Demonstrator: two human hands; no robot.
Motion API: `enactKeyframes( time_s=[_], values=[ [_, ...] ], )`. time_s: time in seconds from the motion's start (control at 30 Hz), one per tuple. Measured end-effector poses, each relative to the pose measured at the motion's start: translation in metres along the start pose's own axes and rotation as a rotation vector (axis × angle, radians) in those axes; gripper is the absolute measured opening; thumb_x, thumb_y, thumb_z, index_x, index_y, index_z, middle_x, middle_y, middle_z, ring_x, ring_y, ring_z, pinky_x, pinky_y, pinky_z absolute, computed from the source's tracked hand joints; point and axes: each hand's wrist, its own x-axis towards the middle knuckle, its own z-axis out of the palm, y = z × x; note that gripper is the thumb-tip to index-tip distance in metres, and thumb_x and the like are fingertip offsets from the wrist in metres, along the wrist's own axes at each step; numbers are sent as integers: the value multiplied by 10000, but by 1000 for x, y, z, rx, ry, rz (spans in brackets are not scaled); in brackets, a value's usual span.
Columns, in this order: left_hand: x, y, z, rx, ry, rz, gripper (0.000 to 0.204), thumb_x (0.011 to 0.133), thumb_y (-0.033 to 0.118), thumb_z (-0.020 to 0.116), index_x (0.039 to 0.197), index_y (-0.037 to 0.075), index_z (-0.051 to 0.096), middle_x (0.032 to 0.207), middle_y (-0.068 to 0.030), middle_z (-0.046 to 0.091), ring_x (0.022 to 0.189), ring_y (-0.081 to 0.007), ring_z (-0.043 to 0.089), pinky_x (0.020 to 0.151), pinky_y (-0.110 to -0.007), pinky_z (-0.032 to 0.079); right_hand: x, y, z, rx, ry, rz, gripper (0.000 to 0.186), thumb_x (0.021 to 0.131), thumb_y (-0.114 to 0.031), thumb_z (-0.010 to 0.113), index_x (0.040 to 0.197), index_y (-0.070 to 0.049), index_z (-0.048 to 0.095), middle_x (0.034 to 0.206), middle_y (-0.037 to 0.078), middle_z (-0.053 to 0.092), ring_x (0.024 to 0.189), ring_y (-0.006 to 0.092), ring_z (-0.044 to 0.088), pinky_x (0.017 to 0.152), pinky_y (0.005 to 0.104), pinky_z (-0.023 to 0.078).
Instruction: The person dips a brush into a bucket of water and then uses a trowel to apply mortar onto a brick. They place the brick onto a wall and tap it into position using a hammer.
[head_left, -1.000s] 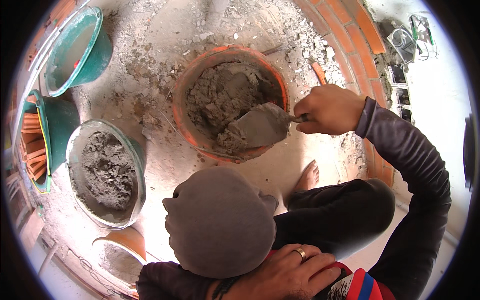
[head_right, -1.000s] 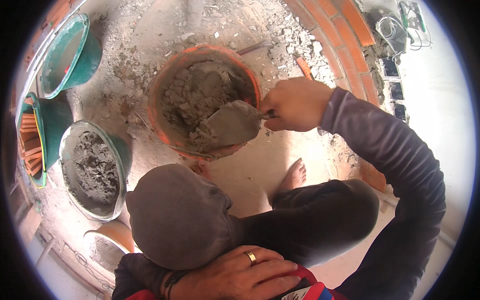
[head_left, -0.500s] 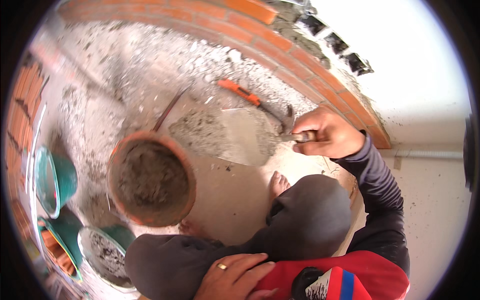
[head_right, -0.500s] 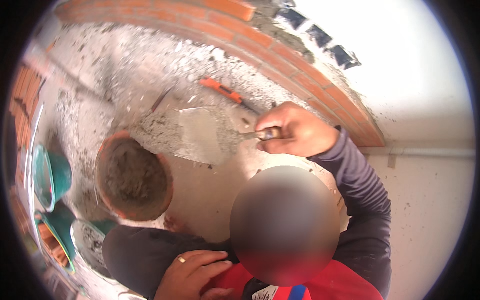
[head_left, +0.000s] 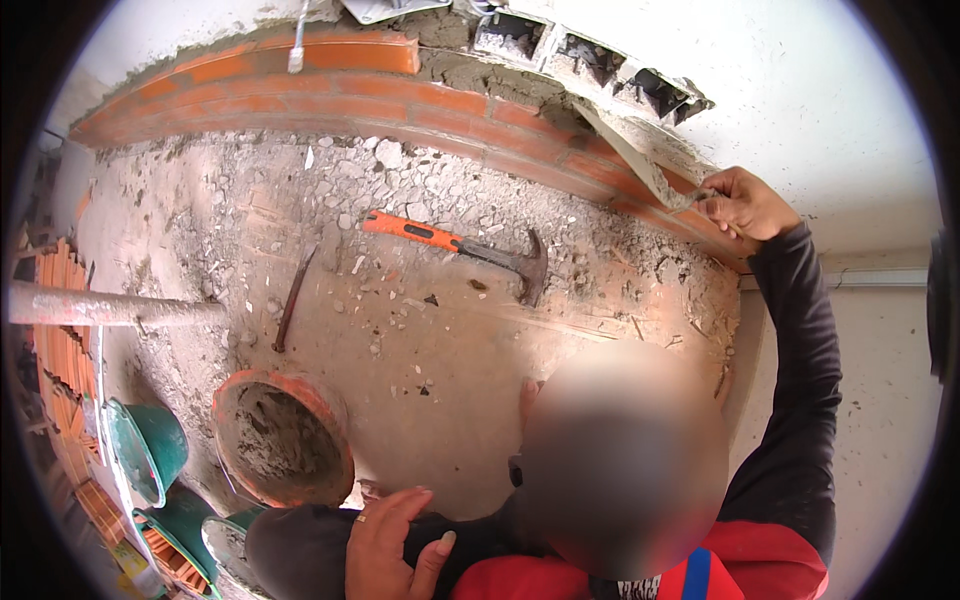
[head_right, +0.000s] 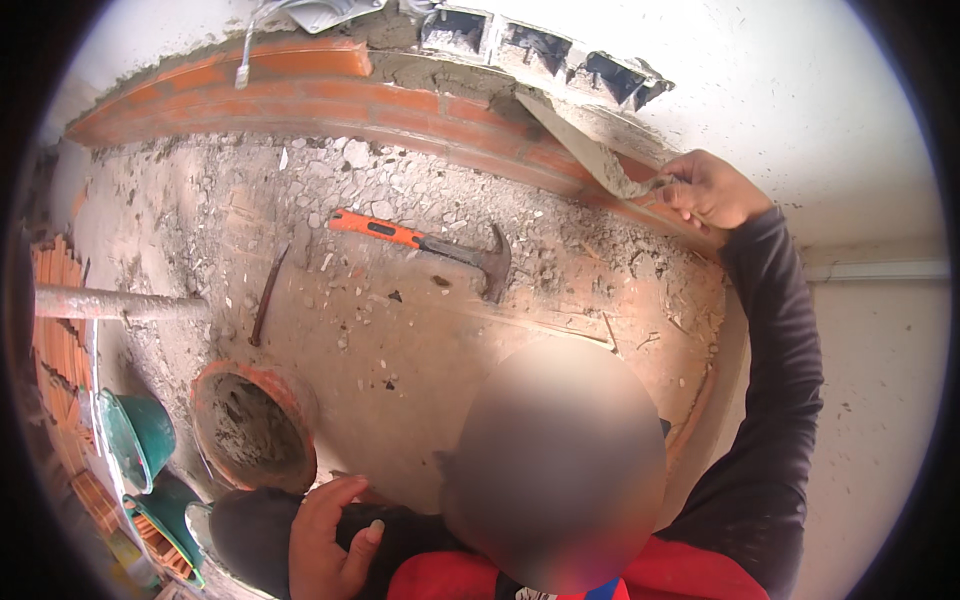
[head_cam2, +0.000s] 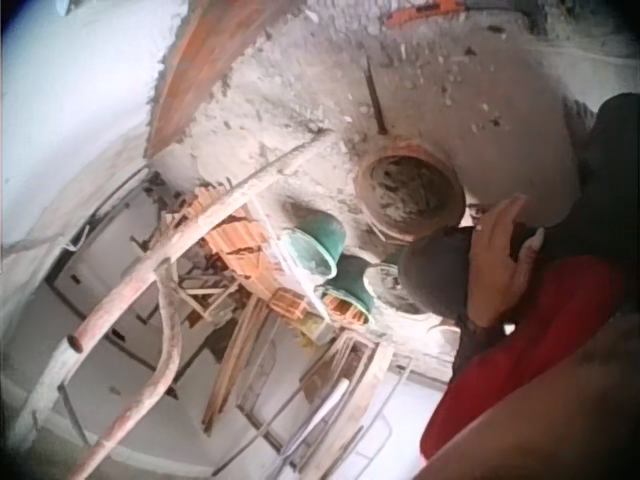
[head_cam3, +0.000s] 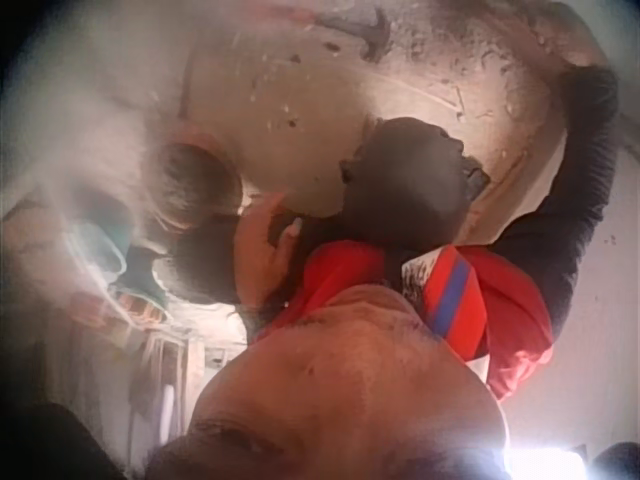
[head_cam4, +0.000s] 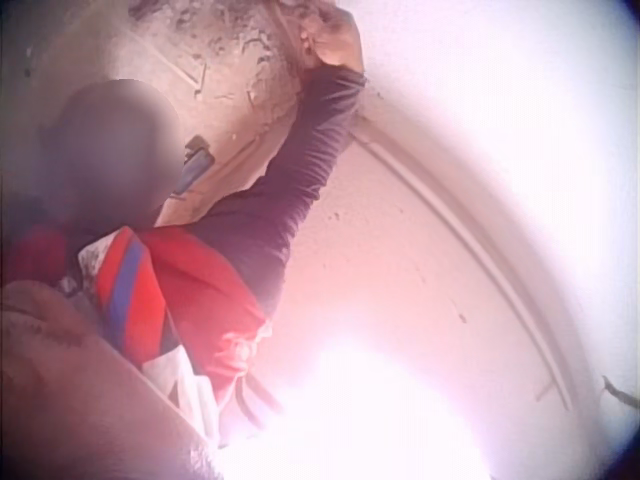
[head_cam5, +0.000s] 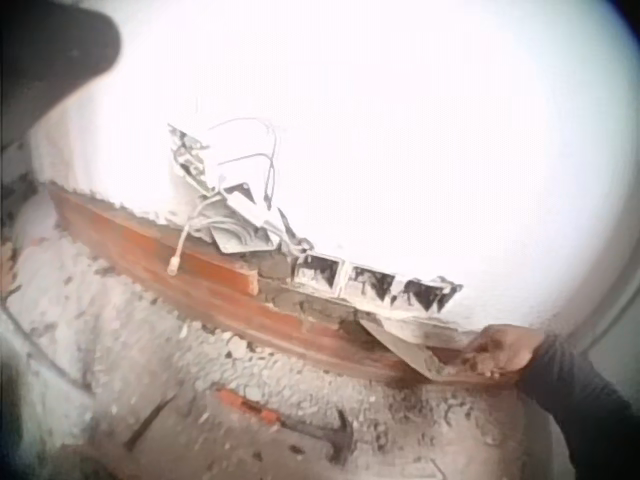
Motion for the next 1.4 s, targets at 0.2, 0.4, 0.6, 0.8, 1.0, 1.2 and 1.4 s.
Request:
enactKeyframes(
  time_s=[0.2, 0.4, 0.6, 0.8, 1.0, 1.2, 1.4],
  values=[
    [8, 5, 2, 23, 5, -19, 435, 836, 234, 709, 1194, 7, 611, 1158, -192, 641, 1083, -358, 615, 960, -409, 462, -2, 49, 54, -158, 161, -225, 138, 865, -149, 704, 916, -23, 680, 618, -34, 535, 487, 89, 454, 435, 236, 353],
    [19, 17, 1, 96, -46, -79, 401, 938, 271, 626, 1240, 10, 591, 1221, -219, 609, 1151, -366, 571, 1001, -417, 421, 48, 66, 92, -25, 298, -135, 105, 877, -155, 684, 883, -52, 697, 595, -11, 547, 493, 105, 463, 465, 289, 396],
    [21, 10, 8, 110, -29, -47, 402, 858, 198, 689, 1198, -1, 606, 1148, -198, 643, 1082, -368, 619, 950, -403, 467, 49, 69, 50, 397, 57, -56, 138, 910, -156, 681, 855, -32, 655, 579, -9, 547, 412, 53, 460, 369, 213, 369],
    [25, 16, 5, 105, -52, -45, 388, 942, 276, 624, 1222, 8, 601, 1224, -206, 615, 1152, -362, 572, 999, -412, 424, 37, 78, 21, 457, -88, -12, 184, 922, -206, 640, 875, -29, 647, 573, 3, 549, 417, 73, 500, 354, 223, 416],
    [28, 10, 8, 119, -60, -27, 394, 884, 217, 670, 1210, 5, 603, 1166, -201, 635, 1098, -369, 605, 964, -408, 453, 32, 85, 42, 472, -58, 14, 200, 934, -213, 641, 867, -24, 639, 575, 5, 544, 429, 75, 504, 363, 227, 429],
    [31, 6, 9, 122, -74, -16, 403, 863, 203, 688, 1200, -2, 606, 1133, -201, 646, 1069, -373, 624, 944, -406, 471, 28, 86, 35, 471, -38, 4, 216, 937, -219, 643, 824, -37, 624, 561, 4, 535, 416, 76, 499, 354, 222, 428],
    [27, -3, 9, 132, -65, -12, 484, 816, 299, 743, 1199, 32, 615, 1154, -165, 638, 1061, -333, 618, 918, -419, 481, 37, 109, 12, 621, -98, 19, 259, 915, -287, 676, 829, -46, 636, 556, 14, 537, 385, 92, 476, 326, 234, 402]
  ],
)
